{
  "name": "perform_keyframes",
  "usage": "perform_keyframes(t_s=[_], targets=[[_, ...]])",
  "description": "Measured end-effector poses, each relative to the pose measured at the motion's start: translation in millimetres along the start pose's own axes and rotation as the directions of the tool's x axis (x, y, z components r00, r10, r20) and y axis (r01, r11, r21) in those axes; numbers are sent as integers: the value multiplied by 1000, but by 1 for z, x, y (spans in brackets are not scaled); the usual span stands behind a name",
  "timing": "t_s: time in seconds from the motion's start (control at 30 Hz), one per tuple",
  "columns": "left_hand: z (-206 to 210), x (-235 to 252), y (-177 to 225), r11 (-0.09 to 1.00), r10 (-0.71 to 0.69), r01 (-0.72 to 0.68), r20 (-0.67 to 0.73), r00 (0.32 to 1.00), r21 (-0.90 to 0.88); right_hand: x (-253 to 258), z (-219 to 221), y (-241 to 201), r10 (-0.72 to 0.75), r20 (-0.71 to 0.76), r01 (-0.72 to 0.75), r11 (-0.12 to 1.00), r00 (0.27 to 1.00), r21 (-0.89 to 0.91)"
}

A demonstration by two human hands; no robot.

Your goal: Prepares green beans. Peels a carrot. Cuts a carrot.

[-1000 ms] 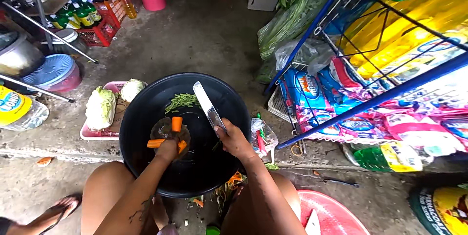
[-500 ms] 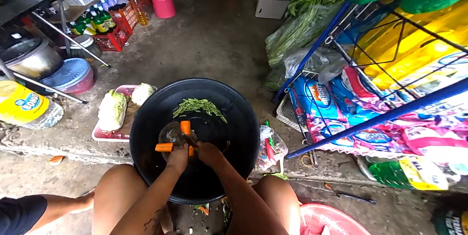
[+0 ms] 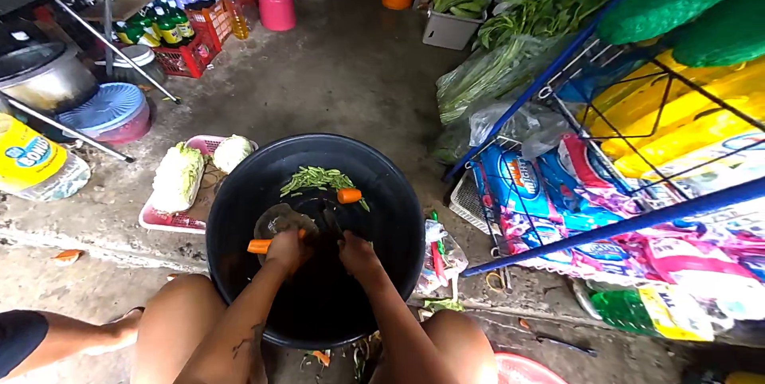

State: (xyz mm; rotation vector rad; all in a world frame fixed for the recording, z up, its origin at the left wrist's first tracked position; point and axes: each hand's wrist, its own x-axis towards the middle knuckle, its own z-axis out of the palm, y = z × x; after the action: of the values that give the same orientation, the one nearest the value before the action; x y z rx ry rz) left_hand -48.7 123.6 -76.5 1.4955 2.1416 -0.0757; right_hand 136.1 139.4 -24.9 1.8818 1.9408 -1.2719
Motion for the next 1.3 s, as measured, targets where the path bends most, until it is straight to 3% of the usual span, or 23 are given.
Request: perform_keyframes(t_s=[0.1,0.2,0.27,0.33,0.4,0.6,0.9,1.3], targets=[[-16,24,-13,944,-90,64,-64,994,-323,-5,-3,-1,-8,14,8,1000,1000,11],[-21,34,-23,857,-54,104,113,992,-505,-6,-8,2,-18,10,18,1000,1000,14],[-20,27,-22,902,66,72,301,951,-426,-5,-12,3,-30,9,29,999,1000,18],[-13,20,-20,968,142,-52,368,919,-244,-3,-14,5,-43,-3,43,999,999,22],[-4,18,-20,984,163,-132,320,933,-119,-2,-15,5,-59,-16,59,998,998,8],[10,18,-15,975,211,-220,248,946,9,-7,-16,1,-47,2,47,999,999,0],[13,11,-7,989,137,-144,276,952,9,-8,-14,0,-61,3,61,997,998,-42],[7,28,-3,963,182,-244,386,904,118,-3,-10,-1,-53,27,54,997,998,-49]])
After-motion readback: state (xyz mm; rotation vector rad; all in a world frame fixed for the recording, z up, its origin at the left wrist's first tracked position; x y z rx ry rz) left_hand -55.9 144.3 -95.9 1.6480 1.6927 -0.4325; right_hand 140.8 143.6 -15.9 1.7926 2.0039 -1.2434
